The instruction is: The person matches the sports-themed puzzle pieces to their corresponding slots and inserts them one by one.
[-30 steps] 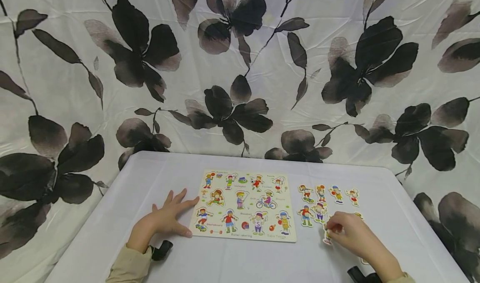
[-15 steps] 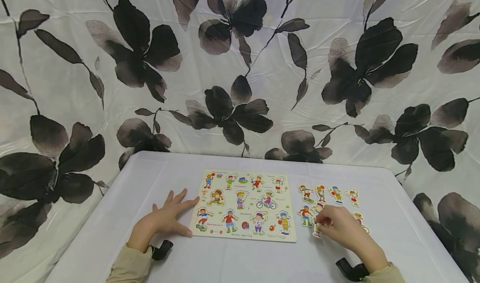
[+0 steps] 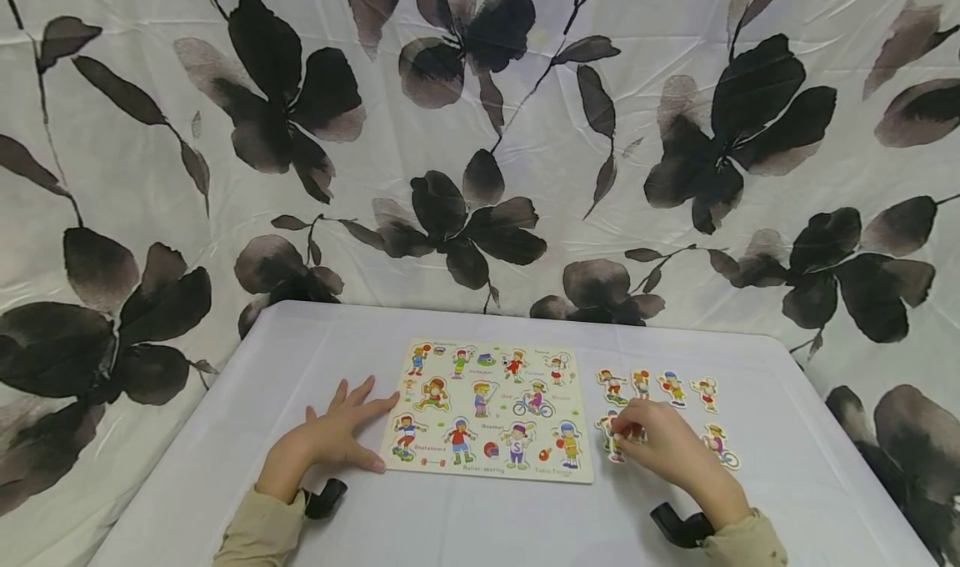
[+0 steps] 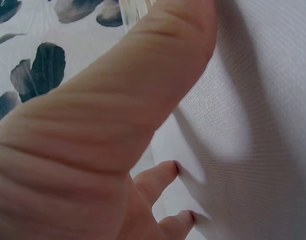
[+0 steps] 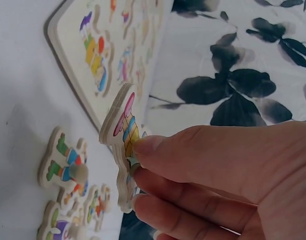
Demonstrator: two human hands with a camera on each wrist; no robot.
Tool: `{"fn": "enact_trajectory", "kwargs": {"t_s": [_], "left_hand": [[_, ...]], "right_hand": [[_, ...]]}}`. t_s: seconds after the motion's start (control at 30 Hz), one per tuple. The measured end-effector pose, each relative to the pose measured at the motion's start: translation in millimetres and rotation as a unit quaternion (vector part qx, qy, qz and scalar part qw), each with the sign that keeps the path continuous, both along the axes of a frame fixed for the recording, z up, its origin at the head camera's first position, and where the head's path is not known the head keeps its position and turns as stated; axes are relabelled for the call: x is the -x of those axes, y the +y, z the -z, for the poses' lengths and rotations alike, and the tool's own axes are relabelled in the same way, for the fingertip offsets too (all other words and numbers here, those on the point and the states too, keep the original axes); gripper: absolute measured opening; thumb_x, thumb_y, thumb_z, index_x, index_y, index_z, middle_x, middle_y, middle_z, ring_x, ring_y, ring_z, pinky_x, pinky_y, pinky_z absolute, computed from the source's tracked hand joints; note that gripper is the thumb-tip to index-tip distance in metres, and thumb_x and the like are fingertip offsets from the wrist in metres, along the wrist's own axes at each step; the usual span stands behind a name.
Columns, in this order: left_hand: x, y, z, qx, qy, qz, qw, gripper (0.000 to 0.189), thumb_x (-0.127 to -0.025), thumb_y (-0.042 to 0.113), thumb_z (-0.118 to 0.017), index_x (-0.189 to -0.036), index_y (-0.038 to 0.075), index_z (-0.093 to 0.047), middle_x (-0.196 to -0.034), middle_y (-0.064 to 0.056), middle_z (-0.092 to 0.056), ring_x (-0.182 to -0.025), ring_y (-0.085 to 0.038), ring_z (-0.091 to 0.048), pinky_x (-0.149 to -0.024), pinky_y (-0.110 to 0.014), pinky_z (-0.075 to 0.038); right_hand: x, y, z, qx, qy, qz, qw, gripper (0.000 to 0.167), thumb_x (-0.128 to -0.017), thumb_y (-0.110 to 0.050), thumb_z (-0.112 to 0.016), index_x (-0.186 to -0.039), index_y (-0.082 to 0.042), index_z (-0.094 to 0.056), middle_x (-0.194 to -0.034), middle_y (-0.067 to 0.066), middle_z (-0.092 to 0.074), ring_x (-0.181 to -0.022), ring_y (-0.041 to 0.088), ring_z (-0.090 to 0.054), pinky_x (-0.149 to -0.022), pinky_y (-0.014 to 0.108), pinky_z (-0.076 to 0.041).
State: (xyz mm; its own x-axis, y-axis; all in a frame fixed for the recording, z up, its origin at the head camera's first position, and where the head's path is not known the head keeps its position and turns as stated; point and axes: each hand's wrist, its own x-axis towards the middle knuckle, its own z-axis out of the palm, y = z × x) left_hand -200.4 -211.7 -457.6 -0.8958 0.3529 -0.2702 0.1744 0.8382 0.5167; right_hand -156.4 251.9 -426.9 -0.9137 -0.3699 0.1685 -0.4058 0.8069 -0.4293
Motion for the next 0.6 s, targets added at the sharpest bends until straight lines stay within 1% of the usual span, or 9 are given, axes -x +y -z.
{"fn": "enact_trajectory", "kwargs": {"t_s": [0.23,0.4,0.6], "left_hand": [[-0.1,0.4,0.7,0.003,0.003,-0.001,1.0000,0.105,-0.058,0.044,-0.091,-0.150,0.022,-0.046,-0.163,-0.023,-0.011,-0.143,-0.056,0.008,-0.094,-0.086,0.008],[0.1,0.4,0.8,0.003,0.000,-0.001,1.0000,0.105,-0.058,0.044,-0.091,-0.150,0.022,-0.045,-0.163,-0.023,-0.011,-0.144,-0.056,0.008,-0.094,-0.086,0.008],[-0.8,0.1,-0.8,0.004,0.002,0.000,1.0000,0.105,-0.058,0.044,-0.090,-0.150,0.022,-0.045,-0.163,-0.024,-0.011,-0.143,-0.057,0.007,-0.093,-0.087,0.008]], "right_hand": [[5.4,-5,0.2,0.011,0.005,-0.007,0.9999,0.014,-0.076,0.000,-0.076,-0.082,-0.012,-0.075,-0.078,-0.010,-0.062,-0.070,0.006,-0.056,-0.062,0.027,-0.051],[9.3,-10,0.2,0.011,0.005,-0.001,0.9999,0.014,-0.076,0.000,-0.076,-0.083,-0.013,-0.075,-0.078,-0.010,-0.062,-0.072,0.006,-0.056,-0.064,0.027,-0.051],[13.0,-16,-1.2,0.017,0.021,-0.016,0.9995,0.014,-0.075,0.001,-0.076,-0.082,-0.011,-0.075,-0.077,-0.010,-0.060,-0.070,0.007,-0.056,-0.064,0.028,-0.050]]}}
